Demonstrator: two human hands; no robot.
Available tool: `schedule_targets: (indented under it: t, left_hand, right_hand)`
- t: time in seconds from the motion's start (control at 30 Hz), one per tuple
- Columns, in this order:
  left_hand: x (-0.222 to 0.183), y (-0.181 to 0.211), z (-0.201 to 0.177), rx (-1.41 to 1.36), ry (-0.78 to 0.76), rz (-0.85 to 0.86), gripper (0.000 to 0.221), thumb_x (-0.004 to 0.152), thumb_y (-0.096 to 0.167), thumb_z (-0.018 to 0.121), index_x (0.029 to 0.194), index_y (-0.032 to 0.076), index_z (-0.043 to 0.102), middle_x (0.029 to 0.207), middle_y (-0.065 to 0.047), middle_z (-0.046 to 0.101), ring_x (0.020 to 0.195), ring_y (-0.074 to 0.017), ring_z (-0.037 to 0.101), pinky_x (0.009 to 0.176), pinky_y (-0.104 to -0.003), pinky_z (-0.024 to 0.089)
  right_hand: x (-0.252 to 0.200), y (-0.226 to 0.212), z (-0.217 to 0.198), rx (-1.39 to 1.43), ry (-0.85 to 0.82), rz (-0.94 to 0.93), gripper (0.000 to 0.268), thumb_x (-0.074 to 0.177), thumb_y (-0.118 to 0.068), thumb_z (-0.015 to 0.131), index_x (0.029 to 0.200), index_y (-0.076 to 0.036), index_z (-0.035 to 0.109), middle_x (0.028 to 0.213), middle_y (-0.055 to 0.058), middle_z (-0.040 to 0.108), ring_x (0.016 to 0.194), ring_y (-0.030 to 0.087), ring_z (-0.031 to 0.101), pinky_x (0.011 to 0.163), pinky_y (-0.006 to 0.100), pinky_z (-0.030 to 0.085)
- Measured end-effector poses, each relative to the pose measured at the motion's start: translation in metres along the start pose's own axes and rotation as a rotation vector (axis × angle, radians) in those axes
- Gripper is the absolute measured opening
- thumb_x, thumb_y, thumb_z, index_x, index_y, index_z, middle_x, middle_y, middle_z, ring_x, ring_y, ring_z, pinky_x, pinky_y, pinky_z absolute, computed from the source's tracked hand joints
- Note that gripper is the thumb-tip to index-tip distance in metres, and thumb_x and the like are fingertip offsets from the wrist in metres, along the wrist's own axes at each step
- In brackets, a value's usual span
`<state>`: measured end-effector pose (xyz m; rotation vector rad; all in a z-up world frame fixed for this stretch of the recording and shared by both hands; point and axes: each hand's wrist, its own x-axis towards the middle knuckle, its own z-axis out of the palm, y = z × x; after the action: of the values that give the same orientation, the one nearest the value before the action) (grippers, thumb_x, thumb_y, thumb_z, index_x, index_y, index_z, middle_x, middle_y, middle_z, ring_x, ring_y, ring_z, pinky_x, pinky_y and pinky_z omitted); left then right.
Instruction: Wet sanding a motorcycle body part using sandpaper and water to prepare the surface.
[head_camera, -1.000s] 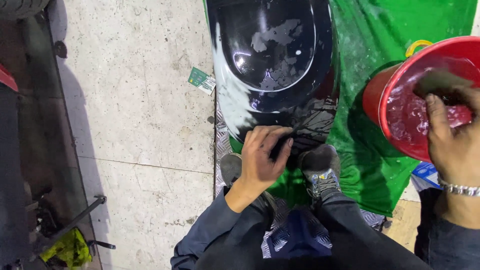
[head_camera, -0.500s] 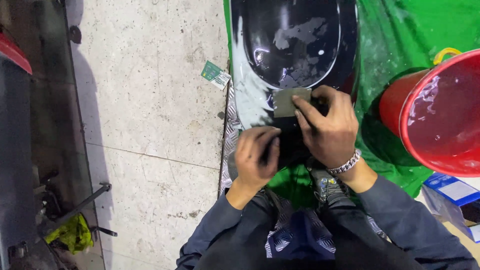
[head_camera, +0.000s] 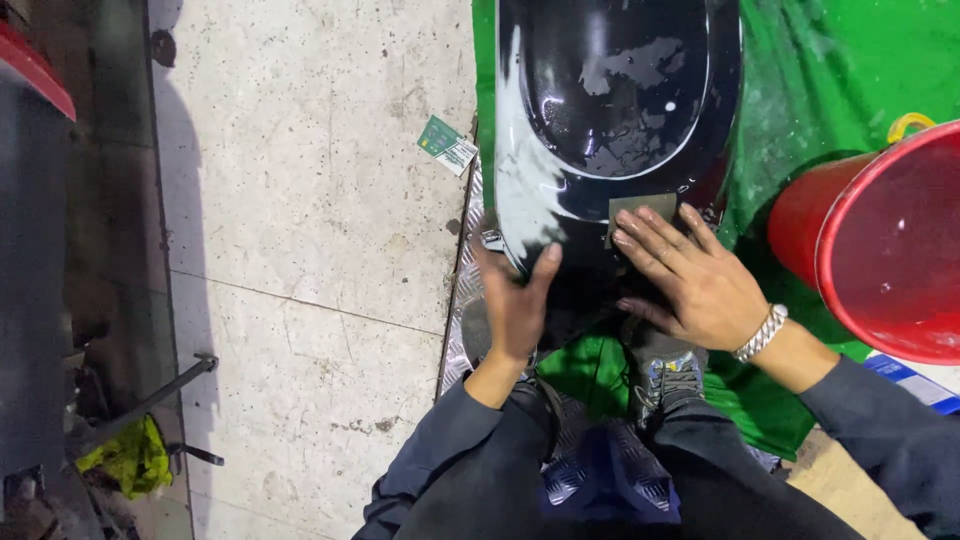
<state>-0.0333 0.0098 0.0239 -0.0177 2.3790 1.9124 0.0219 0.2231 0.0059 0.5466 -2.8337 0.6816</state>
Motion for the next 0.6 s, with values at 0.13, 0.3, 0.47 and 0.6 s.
schedule_targets:
  t: [0.13,0.3,0.47,0.6]
  left_hand:
    - [-0.004,-0.002,0.008,0.001,-0.130,-0.265,0.062,0.092,0.033,0.076,0.133,-0.008,0.053,0.124,-0.030,0.065,0.125,-0.0395,0.059,0.101,-0.056,0.045]
    - [-0.003,-0.014,0.008,0.082,-0.100,-0.303,0.065,0.089,0.034,0.079,0.132,-0.008,0.054,0.124,-0.030,0.067,0.122,-0.0356,0.063,0.099,-0.053,0.049]
    - [-0.007,-0.027,0.003,0.088,-0.056,-0.309,0.056,0.088,0.032,0.082,0.126,-0.003,0.060,0.117,-0.024,0.072,0.115,-0.0260,0.066,0.096,-0.050,0.052]
    - [-0.010,-0.034,0.003,0.064,-0.058,-0.283,0.052,0.089,0.029,0.082,0.125,-0.002,0.061,0.117,-0.021,0.073,0.115,-0.0228,0.065,0.096,-0.048,0.052]
  right_hand:
    - [0.041,0.000,-0.011,0.053,0.002,-0.071,0.072,0.094,-0.051,0.060,0.151,-0.007,0.051,0.159,0.015,0.050,0.149,0.027,0.043,0.126,0.048,0.020]
    - [0.083,0.004,-0.009,0.042,-0.062,-0.189,0.075,0.097,-0.059,0.052,0.156,-0.012,0.045,0.164,0.008,0.043,0.152,0.022,0.037,0.126,0.053,0.018]
    - [0.061,0.005,-0.009,0.043,-0.075,-0.077,0.070,0.100,-0.055,0.049,0.157,-0.014,0.043,0.167,0.006,0.037,0.155,0.021,0.030,0.126,0.054,0.013]
    - [-0.004,0.022,0.020,0.022,-0.124,0.075,0.076,0.098,-0.056,0.047,0.160,-0.015,0.035,0.171,0.006,0.027,0.158,0.022,0.019,0.126,0.058,0.012]
